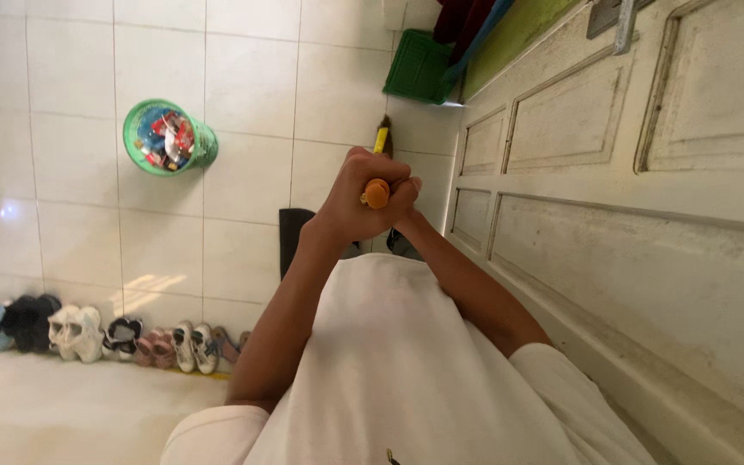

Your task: The person sweeps the tiled floor using a broom and collects the debris into a green dustpan.

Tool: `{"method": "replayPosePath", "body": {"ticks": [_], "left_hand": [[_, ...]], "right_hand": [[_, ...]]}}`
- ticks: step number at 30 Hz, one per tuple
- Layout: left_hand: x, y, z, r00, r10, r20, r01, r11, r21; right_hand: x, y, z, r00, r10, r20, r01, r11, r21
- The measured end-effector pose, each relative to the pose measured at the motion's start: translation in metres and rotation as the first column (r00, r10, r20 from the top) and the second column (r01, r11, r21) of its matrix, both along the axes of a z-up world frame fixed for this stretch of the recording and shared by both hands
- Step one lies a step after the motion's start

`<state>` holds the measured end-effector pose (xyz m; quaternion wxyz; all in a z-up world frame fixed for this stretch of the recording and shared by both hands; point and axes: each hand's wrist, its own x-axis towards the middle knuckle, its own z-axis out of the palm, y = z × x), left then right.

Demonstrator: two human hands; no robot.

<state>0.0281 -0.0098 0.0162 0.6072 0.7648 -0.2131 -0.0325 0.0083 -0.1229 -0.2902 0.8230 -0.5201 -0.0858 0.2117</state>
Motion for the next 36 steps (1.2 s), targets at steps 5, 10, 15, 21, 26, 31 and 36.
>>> {"method": "replayPosePath", "body": {"ticks": [5, 10, 15, 21, 26, 31, 36], "left_hand": [[-0.001, 0.003, 0.005, 0.998, 0.062, -0.009, -0.063, 0.997, -0.035], [-0.003, 0.017, 0.016, 0.987, 0.148, -0.069, -0.151, 0.987, -0.046], [0.002, 0.026, 0.019, 0.983, 0.183, 0.000, -0.182, 0.982, -0.054], [0.005, 0.033, 0.017, 0.979, 0.188, -0.072, -0.197, 0.970, -0.142], [0.022, 0.031, -0.005, 0.976, 0.168, -0.142, -0.188, 0.971, -0.147], [0.034, 0.020, -0.034, 0.970, 0.135, -0.203, -0.167, 0.974, -0.152], [0.045, 0.009, -0.056, 0.968, 0.115, -0.222, -0.169, 0.955, -0.242]], "right_hand": [[0.012, 0.003, 0.005, 1.000, 0.009, -0.021, -0.014, 0.969, -0.246], [0.024, 0.002, 0.066, 0.940, 0.136, 0.312, 0.126, 0.714, -0.689], [0.030, 0.008, 0.086, 0.949, 0.175, 0.262, 0.153, 0.470, -0.870], [0.027, -0.004, 0.075, 0.883, 0.066, 0.465, 0.401, 0.410, -0.819], [0.036, -0.026, 0.050, 0.933, 0.063, 0.354, 0.326, 0.269, -0.906], [0.048, -0.052, 0.030, 0.939, 0.048, 0.340, 0.328, 0.165, -0.930], [0.073, -0.062, 0.010, 0.930, 0.056, 0.364, 0.349, 0.186, -0.919]]}}
